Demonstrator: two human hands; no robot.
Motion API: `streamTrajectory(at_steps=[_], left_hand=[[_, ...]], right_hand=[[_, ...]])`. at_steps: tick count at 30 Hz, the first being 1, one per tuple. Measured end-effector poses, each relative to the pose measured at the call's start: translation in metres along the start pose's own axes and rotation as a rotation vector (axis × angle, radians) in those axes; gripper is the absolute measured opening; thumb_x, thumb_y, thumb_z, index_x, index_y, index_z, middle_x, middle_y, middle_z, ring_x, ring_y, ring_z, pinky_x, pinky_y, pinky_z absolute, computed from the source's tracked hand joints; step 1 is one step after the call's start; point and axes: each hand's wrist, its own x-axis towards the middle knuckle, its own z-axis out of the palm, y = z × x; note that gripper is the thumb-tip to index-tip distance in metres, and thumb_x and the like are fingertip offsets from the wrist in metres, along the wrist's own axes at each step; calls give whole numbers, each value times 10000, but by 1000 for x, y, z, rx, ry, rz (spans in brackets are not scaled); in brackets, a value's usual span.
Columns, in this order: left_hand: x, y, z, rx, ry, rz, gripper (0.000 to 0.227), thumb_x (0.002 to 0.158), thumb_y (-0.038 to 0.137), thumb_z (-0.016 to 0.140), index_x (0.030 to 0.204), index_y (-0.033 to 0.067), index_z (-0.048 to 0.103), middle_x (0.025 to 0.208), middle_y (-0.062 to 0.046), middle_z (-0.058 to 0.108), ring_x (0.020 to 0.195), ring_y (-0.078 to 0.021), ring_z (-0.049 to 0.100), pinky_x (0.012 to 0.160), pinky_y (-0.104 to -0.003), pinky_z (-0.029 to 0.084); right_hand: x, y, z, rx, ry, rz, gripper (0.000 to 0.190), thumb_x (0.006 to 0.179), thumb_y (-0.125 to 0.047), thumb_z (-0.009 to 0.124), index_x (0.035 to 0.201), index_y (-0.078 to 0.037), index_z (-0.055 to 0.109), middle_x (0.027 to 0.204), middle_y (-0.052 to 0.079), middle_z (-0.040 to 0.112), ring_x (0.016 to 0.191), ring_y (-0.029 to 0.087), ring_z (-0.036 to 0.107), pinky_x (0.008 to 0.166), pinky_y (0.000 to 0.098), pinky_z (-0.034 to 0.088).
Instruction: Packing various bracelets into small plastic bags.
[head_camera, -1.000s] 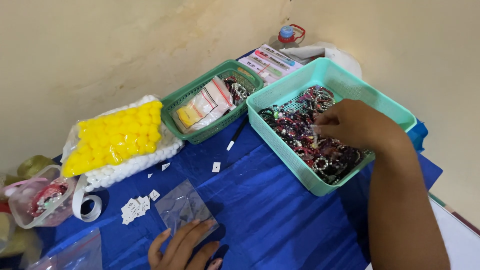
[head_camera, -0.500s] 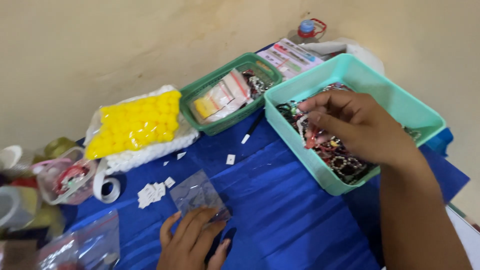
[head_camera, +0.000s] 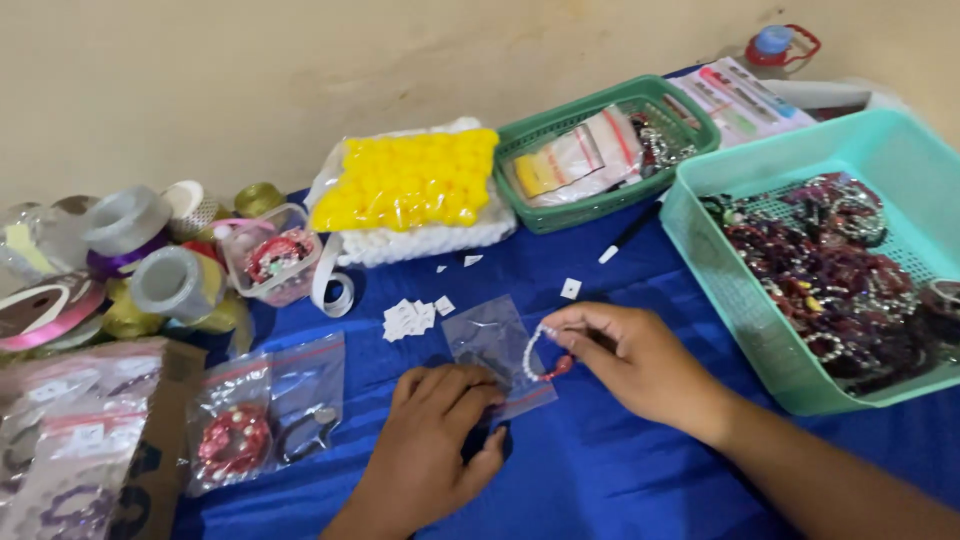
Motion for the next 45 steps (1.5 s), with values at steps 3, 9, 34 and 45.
streamTrajectory(at_steps=[3,9,34,45], left_hand=[[-1,-2,1,-1,16,20,314,799,200,759,1073,72,676,1176,-94,668,1132,-303,625,957,-455,407],[-4,-5,6,49,13,28,237,861,207,753,1075,108,727,1188,-58,684,1125,-256,638,994,-456,405],[5,1,12,-78,213,-95,191,874,206,788,1054,170,737,997,3,717,1028,-200,667,1049,-459,327],[-1,-13,13,18,43,61,280,840,217,780,1085,91,729,1096,-72,694,1051,-282,645,919,-433,460]], right_hand=[[2,-18,-2,-186,22,25,233,918,-43,629,1127,-57,733,1114,45,736,748,150,735,687,271,579],[-2,-2,-17,-434,-56,-302,295,809,-42,683,1097,-65,742,1124,102,669,1040,249,690,898,330,545],[-16,-14,26,-204,-64,-287,304,868,-73,725,1165,-15,695,1010,100,754,932,198,764,803,298,577],[-1,-20,11,-264,93,74,281,890,-143,682,1155,-68,741,1055,42,804,874,132,769,601,288,594]])
